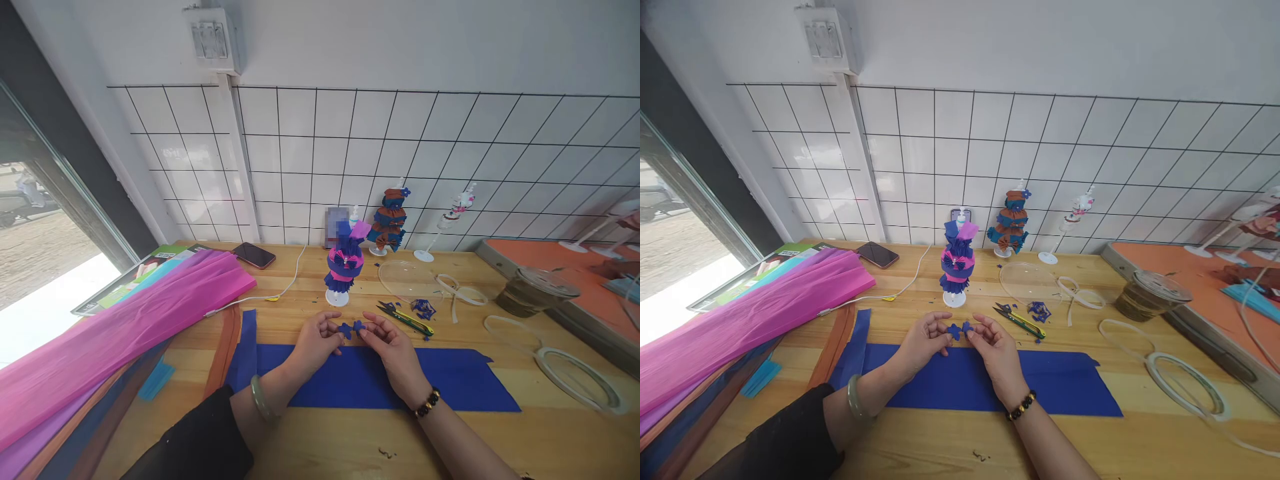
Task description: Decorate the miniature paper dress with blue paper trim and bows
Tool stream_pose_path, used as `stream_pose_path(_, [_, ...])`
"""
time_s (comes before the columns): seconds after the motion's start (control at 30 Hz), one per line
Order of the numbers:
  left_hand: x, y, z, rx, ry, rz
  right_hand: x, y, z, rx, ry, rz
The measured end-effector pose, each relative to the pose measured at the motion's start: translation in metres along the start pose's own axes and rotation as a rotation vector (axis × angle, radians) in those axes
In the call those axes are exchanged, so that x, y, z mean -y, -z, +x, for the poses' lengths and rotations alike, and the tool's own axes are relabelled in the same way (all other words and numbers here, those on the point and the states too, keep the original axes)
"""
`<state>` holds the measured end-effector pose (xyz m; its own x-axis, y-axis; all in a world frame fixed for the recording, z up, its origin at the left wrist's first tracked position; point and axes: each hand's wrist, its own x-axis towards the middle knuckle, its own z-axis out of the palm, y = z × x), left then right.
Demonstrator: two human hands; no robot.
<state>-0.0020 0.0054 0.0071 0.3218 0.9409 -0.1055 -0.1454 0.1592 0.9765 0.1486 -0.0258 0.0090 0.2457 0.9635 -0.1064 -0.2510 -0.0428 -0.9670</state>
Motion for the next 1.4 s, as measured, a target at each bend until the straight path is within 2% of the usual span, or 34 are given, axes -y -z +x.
stream_pose_path(0.17, [-0.003, 0.001, 0.001, -0.021, 0.016, 0.022, 0.004, 0.003, 0.0, 0.03, -0.149, 0.192])
stream_pose_path(0.27, [-0.01, 0.007, 0.005, -0.058, 0.034, 0.079, 0.005, 0.004, 0.0, 0.044, -0.166, 0.225])
stream_pose_path(0.37, [-0.015, 0.021, 0.012, -0.07, 0.081, 0.214, 0.004, 0.004, 0.0, 0.058, -0.152, 0.213])
stream_pose_path(0.53, [-0.013, 0.058, 0.028, -0.085, 0.029, 0.579, 0.003, 0.003, -0.001, 0.068, -0.135, 0.164])
stream_pose_path(0.6, [-0.015, 0.071, 0.031, -0.13, 0.035, 0.698, 0.003, 0.002, -0.001, 0.077, -0.122, 0.141])
stream_pose_path(0.73, [-0.027, 0.084, 0.029, -0.17, 0.062, 0.834, 0.001, 0.003, -0.001, 0.075, -0.089, 0.097])
stream_pose_path(0.83, [-0.032, 0.085, 0.026, -0.17, 0.066, 0.888, 0.001, 0.003, -0.001, 0.079, -0.096, 0.097])
stream_pose_path(1.03, [-0.026, 0.08, 0.025, 0.053, 0.18, 0.717, 0.002, 0.003, -0.001, 0.126, -0.102, 0.091])
stream_pose_path(1.13, [-0.033, 0.073, 0.02, 0.074, 0.201, 0.649, 0.001, 0.003, -0.001, 0.132, -0.095, 0.071])
stream_pose_path(1.23, [-0.043, 0.064, 0.012, 0.179, 0.248, 0.515, 0.001, 0.003, 0.0, 0.143, -0.09, 0.049])
stream_pose_path(1.33, [-0.043, 0.058, 0.006, 0.249, 0.266, 0.585, 0.0, 0.003, 0.001, 0.152, -0.083, 0.034])
stream_pose_path(1.4, [-0.036, 0.057, 0.006, 0.209, 0.2, 0.723, -0.001, 0.003, 0.001, 0.157, -0.049, -0.023])
